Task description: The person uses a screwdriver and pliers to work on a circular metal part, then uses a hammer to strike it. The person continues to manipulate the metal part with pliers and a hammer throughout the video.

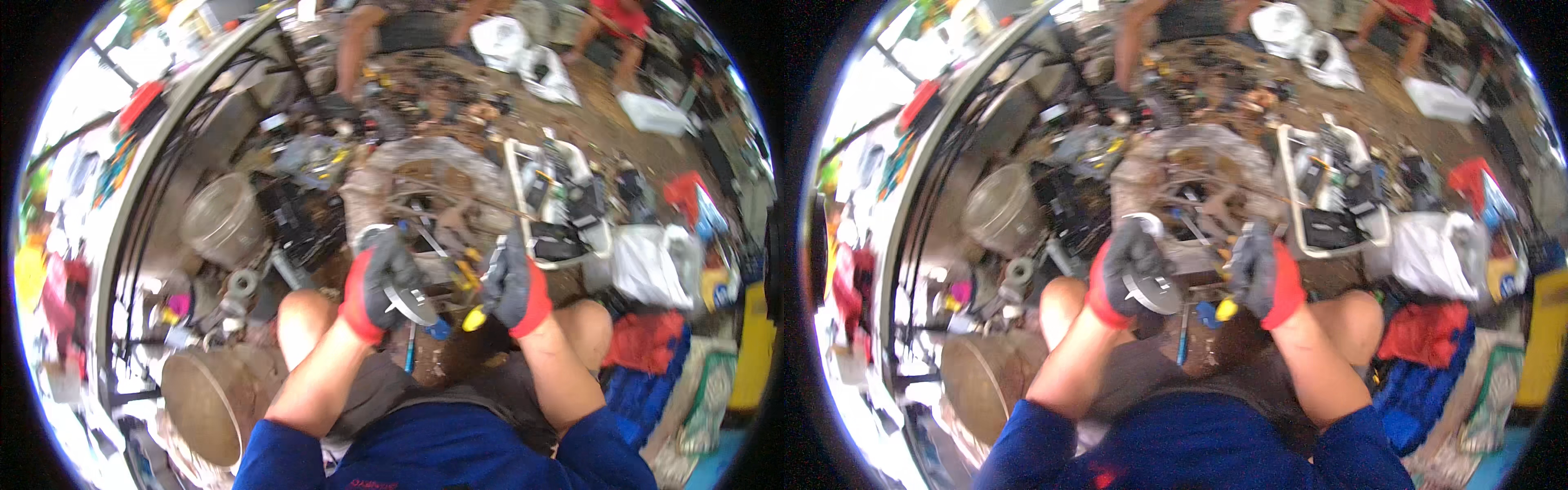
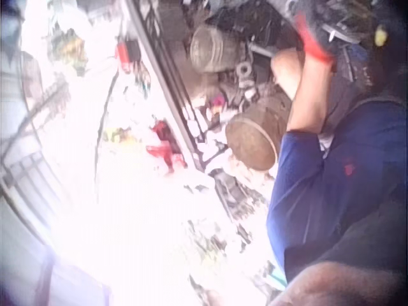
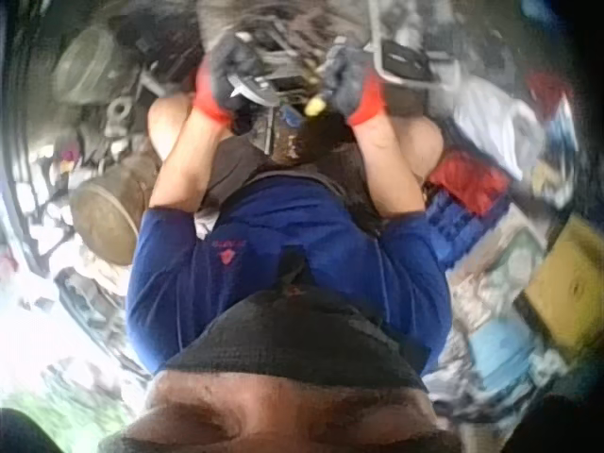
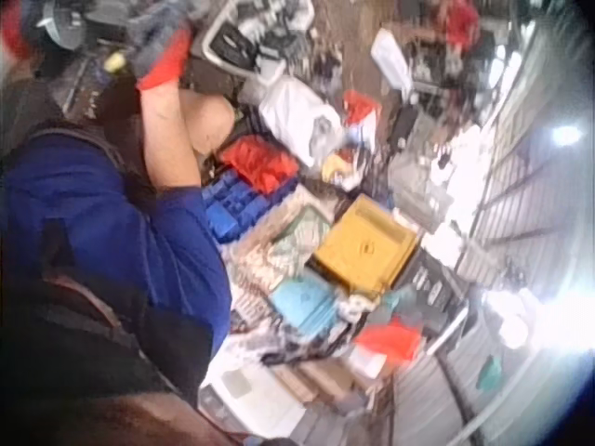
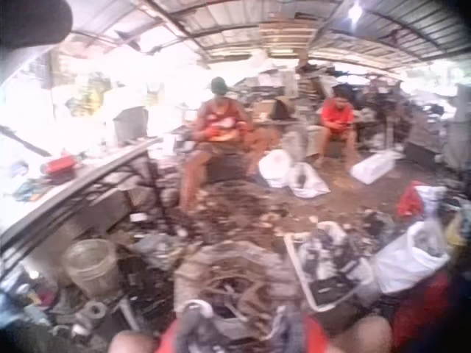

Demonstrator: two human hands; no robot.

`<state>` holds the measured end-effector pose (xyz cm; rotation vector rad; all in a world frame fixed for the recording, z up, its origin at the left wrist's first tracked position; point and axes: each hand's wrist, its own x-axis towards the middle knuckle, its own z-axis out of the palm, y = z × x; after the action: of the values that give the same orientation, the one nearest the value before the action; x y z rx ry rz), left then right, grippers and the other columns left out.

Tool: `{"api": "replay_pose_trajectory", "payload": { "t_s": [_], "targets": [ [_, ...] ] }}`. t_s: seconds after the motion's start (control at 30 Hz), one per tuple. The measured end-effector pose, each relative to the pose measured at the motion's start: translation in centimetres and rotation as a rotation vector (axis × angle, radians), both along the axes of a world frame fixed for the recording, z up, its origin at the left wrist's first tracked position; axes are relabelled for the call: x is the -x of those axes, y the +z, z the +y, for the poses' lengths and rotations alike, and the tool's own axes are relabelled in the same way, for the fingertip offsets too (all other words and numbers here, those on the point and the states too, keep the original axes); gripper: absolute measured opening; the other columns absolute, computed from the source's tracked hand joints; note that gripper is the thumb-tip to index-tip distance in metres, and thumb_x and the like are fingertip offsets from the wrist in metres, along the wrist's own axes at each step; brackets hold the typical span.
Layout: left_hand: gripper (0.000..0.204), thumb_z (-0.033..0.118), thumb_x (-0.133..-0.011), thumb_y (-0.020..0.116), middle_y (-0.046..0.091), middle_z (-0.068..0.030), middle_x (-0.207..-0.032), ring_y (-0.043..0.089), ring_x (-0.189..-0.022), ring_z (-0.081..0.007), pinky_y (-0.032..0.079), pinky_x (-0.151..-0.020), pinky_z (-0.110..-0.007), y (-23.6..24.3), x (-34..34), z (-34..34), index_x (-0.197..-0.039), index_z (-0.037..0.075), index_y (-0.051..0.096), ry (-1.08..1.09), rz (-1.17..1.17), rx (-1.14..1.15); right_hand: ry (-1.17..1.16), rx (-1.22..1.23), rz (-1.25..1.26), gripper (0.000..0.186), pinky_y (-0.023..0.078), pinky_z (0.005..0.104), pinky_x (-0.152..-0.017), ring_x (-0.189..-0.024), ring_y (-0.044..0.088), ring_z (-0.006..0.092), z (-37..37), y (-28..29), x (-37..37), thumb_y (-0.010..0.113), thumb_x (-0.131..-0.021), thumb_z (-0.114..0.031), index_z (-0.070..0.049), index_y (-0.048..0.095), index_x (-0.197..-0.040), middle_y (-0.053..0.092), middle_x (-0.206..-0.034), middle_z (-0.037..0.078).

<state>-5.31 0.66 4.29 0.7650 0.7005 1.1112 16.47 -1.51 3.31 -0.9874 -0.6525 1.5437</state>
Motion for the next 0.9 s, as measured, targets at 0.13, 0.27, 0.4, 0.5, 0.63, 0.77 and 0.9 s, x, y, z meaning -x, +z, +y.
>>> {"api": "replay_pose_trajectory", "payload": {
  "t_s": [0.13, 0.27, 0.4, 0.5, 0.63, 0.77, 0.9],
  "targets": [
    [0.031, 0.035, -0.102, 0.053, 0.065, -0.0066, -0.098, 0.059, -0.089, -0.0169, 0.050, -0.083, -0.035, -6.3, 1.1, 2.8, -0.106, 0.006, 0.064, 0.038, 0.554, -0.320, 0.144, -0.349, -0.541, 0.018, 0.039, 0.0269, -0.056, -0.063, 0.048, 0.0088, 0.4, -2.9, -3.1, 0.054, -0.097, -0.029, -0.017, 0.055, -0.084, 0.049, -0.072, -0.005],
    [0.043, 0.041, -0.101, 0.051, 0.069, -0.0114, -0.096, 0.062, -0.088, -0.0228, 0.049, -0.083, -0.042, -8.7, -2.0, 3.9, -0.106, 0.003, 0.069, 0.231, 0.311, -0.073, 0.125, -0.152, -0.422, 0.026, 0.050, 0.0331, -0.078, -0.087, 0.058, 0.0167, -1.8, 4.5, 1.1, 0.056, -0.099, -0.026, -0.002, 0.061, -0.107, 0.058, -0.098, 0.007],
    [0.048, 0.044, -0.098, 0.058, 0.069, -0.0112, -0.094, 0.062, -0.088, -0.0181, 0.051, -0.075, -0.039, -9.8, -1.5, 3.3, -0.110, -0.002, 0.067, 0.363, 0.333, 0.029, 0.382, -0.612, -0.496, 0.037, 0.050, 0.0341, -0.092, -0.103, 0.062, 0.0191, -4.7, 9.2, 12.2, 0.058, -0.100, -0.028, -0.002, 0.059, -0.126, 0.063, -0.115, 0.011],
    [0.052, 0.049, -0.096, 0.060, 0.069, -0.0104, -0.090, 0.062, -0.083, -0.0188, 0.050, -0.072, -0.038, -10.3, -4.5, 3.0, -0.102, -0.002, 0.069, 0.485, 0.478, 0.065, 0.770, -0.720, -0.388, 0.044, 0.051, 0.0352, -0.093, -0.107, 0.064, 0.0210, -7.4, 14.2, 24.3, 0.060, -0.100, -0.027, -0.002, 0.056, -0.136, 0.067, -0.119, 0.014],
    [0.055, 0.049, -0.096, 0.058, 0.069, -0.0091, -0.089, 0.061, -0.079, -0.0193, 0.050, -0.069, -0.039, -10.1, -2.6, 4.2, -0.101, -0.005, 0.068, 0.159, 0.276, -0.008, 1.142, -0.680, -0.683, 0.034, 0.053, 0.0326, -0.069, -0.078, 0.068, 0.0211, -6.1, 13.8, 34.8, 0.055, -0.102, -0.038, -0.008, 0.067, -0.115, 0.070, -0.086, 0.011],
    [0.048, 0.044, -0.100, 0.053, 0.069, -0.0086, -0.088, 0.061, -0.078, -0.0192, 0.050, -0.069, -0.039, -9.9, -3.1, 4.4, -0.103, -0.001, 0.069, 0.200, 0.226, -0.057, 1.265, -0.126, -0.254, 0.041, 0.037, 0.0215, -0.049, -0.051, 0.047, 0.0068, -3.2, 13.7, 31.3, 0.045, -0.107, -0.038, -0.003, 0.064, -0.118, 0.052, -0.067, 0.000],
    [0.039, 0.038, -0.102, 0.051, 0.069, -0.0098, -0.090, 0.065, -0.077, -0.0233, 0.053, -0.071, -0.041, -9.6, -1.2, 4.6, -0.105, 0.003, 0.068, 0.238, -0.270, -0.127, 0.995, -0.350, -0.140, 0.046, 0.032, 0.0218, -0.045, -0.048, 0.038, 0.0034, -0.1, 12.5, 21.0, 0.038, -0.109, -0.036, 0.002, 0.063, -0.119, 0.045, -0.064, -0.004]
  ]
}}
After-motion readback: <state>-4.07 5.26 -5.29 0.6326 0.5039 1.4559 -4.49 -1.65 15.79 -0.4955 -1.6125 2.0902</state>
